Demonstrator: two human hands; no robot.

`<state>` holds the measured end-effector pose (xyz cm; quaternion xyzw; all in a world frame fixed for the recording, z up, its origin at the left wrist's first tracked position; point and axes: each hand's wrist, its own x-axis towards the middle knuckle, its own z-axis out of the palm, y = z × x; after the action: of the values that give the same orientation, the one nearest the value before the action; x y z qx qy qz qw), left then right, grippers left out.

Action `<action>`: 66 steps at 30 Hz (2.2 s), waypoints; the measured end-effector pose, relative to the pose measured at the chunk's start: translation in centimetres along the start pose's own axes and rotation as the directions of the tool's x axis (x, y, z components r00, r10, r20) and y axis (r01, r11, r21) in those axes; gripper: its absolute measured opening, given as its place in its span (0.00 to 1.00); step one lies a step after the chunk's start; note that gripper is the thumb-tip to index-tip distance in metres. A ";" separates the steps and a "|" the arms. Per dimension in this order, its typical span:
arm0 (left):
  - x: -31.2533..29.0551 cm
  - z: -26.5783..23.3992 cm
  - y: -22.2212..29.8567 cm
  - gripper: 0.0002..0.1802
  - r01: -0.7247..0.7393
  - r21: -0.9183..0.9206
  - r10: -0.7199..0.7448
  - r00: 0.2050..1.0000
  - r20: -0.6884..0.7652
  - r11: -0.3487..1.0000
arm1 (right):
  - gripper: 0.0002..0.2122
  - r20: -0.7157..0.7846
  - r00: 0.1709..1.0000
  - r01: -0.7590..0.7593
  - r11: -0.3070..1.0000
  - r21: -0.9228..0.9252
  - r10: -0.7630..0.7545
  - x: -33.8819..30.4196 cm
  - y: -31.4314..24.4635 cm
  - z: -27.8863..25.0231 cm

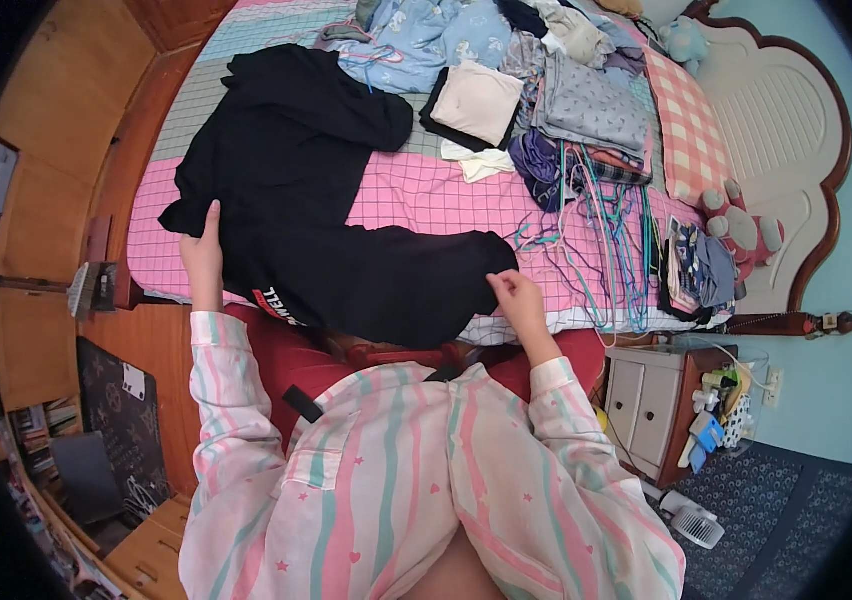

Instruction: The person folds a black t-shirt and a pair of black shorts on a bed, placing them in a stack after each item is folded.

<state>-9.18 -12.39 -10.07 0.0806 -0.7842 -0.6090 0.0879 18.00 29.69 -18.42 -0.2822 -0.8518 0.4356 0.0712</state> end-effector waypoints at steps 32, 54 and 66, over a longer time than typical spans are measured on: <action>0.0 -3.6 8.1 0.28 0.068 -0.497 -0.059 0.998 0.035 0.865 | 0.06 0.016 0.997 0.021 0.476 0.879 -0.074 2.8 -8.9 -15.1; 0.8 -4.8 16.2 0.22 -0.122 -0.688 0.187 0.982 0.019 0.715 | 0.16 -0.597 0.701 0.433 0.898 -0.078 -0.390 4.6 -15.1 -18.9; 2.5 -7.2 26.1 0.25 -0.633 -0.308 0.570 0.774 -0.276 0.710 | 0.13 -0.522 0.725 0.535 0.845 0.015 -0.450 4.0 -21.4 -25.1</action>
<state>-10.46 -13.36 17.06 -0.1500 -0.6225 -0.6793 0.3585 14.96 39.61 13.18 -0.1411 -0.8086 0.3815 0.4252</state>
